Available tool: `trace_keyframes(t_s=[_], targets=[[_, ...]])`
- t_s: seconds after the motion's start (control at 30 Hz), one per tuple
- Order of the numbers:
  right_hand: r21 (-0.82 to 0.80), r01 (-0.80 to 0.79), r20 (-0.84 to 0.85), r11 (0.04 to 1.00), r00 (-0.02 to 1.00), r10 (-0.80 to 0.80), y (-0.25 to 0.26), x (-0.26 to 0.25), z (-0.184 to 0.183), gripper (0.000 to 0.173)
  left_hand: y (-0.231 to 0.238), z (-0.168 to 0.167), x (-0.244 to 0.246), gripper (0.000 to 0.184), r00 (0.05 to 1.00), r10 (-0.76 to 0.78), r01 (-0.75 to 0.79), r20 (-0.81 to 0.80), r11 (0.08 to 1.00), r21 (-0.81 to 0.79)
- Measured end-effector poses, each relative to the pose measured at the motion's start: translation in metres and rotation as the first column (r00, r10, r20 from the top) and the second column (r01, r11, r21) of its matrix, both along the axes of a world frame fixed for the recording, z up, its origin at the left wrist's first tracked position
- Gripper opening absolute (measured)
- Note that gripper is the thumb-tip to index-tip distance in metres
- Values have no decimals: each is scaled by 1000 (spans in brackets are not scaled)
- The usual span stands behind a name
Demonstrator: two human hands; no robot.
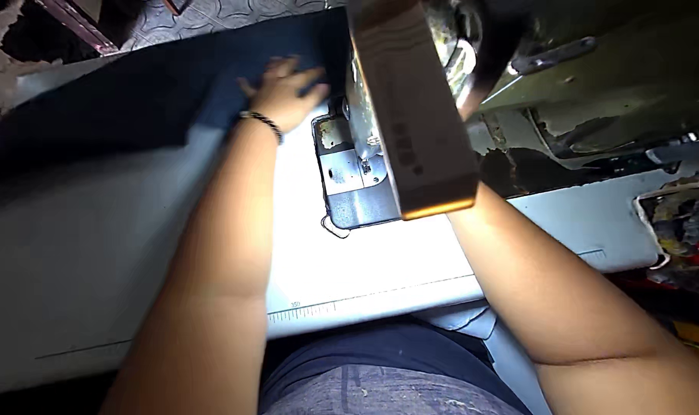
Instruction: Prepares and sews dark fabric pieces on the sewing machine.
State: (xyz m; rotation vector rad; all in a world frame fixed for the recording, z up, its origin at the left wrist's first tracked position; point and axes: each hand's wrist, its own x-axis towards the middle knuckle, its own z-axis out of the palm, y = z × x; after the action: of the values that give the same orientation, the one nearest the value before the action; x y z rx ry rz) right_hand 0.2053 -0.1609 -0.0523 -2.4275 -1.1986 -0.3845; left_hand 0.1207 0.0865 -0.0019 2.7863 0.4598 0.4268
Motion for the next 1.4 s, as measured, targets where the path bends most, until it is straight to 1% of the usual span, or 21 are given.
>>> trace_keyframes(t_s=[0.03, 0.07, 0.1, 0.13, 0.17, 0.2, 0.23, 0.3, 0.33, 0.43, 0.53, 0.6, 0.7, 0.77, 0.83, 0.93, 1.0, 1.2, 1.27, 1.33, 1.4], targets=[[117, -65, 68, 991, 996, 57, 0, 11, -29, 26, -30, 21, 6, 47, 988, -96, 83, -120, 990, -110], [128, -97, 57, 987, 994, 90, -2, 16, -39, 26, -45, 37, 7, 47, 963, -162, 122, -216, 974, -189], [144, -96, 39, 985, 995, 91, -3, 16, -39, 26, -42, 38, 5, 46, 957, -197, 153, -212, 966, -207], [171, -81, 6, 982, 997, 81, -4, 8, -27, 24, -24, 24, 3, 46, 969, -208, 186, -130, 969, -164], [162, -51, -95, 985, 993, 67, -8, -8, 1, 23, 5, 6, 0, 49, 979, -201, 199, -22, 977, -82], [71, -27, -328, 997, 943, 49, -15, -29, 45, 23, 32, 2, -9, 51, 983, -186, 185, -5, 981, -60], [101, -1, -378, 995, 925, 39, -16, -40, 60, 23, 50, 12, -27, 50, 988, -137, 132, -70, 989, -66], [179, -31, -240, 983, 968, 74, -13, -36, 46, 28, 51, 50, -71, 52, 941, 68, -100, -332, 992, -81], [185, -59, -180, 981, 979, 93, -11, -30, 37, 32, 48, 54, -91, 51, 902, 170, -207, -396, 977, -52], [164, -47, -179, 985, 981, 76, -3, -20, 30, 40, 30, 25, -150, 56, 899, 278, -301, -338, 953, -18], [131, 9, -252, 991, 968, 24, -1, -29, 41, 42, -3, -2, -198, 53, 921, 229, -230, -314, 972, 34], [125, 46, -323, 991, 946, -3, -5, -35, 45, 46, -21, -9, -224, 53, 940, 162, -144, -300, 986, 84], [50, -35, -431, 998, 901, 53, -30, -49, 47, 55, -52, -12, -270, 53, 958, 41, -22, -283, 997, 69], [24, -118, -415, 993, 902, 118, -58, -72, 47, 46, -73, -13, -296, 55, 961, -1, 10, -276, 999, 30], [82, -120, -353, 989, 925, 141, -84, -97, 40, 37, -98, -15, -312, 61, 958, -3, 13, -288, 999, 33], [171, -49, -327, 984, 939, 104, -106, -120, 31, 29, -128, -18, -316, 66, 949, 0, 13, -315, 999, 39], [172, -14, -357, 985, 931, 76, -106, -121, 34, 28, -136, -13, -304, 67, 941, -17, 27, -339, 999, 24], [-43, -82, -380, 996, 923, 60, -68, -90, 50, 32, -141, 2, -240, 70, 916, -34, 14, -399, 999, -52], [-48, -47, -370, 998, 928, 26, -48, -69, 54, 34, -144, 1, -226, 62, 941, -83, 65, -328, 996, -66], [-51, 14, -383, 999, 923, -32, -29, -51, 55, 37, -153, -6, -222, 41, 969, -189, 183, -157, 982, -52], [-73, 51, -399, 996, 914, -76, -12, -41, 53, 38, -159, -15, -221, 38, 955, -294, 290, -39, 953, -90]])
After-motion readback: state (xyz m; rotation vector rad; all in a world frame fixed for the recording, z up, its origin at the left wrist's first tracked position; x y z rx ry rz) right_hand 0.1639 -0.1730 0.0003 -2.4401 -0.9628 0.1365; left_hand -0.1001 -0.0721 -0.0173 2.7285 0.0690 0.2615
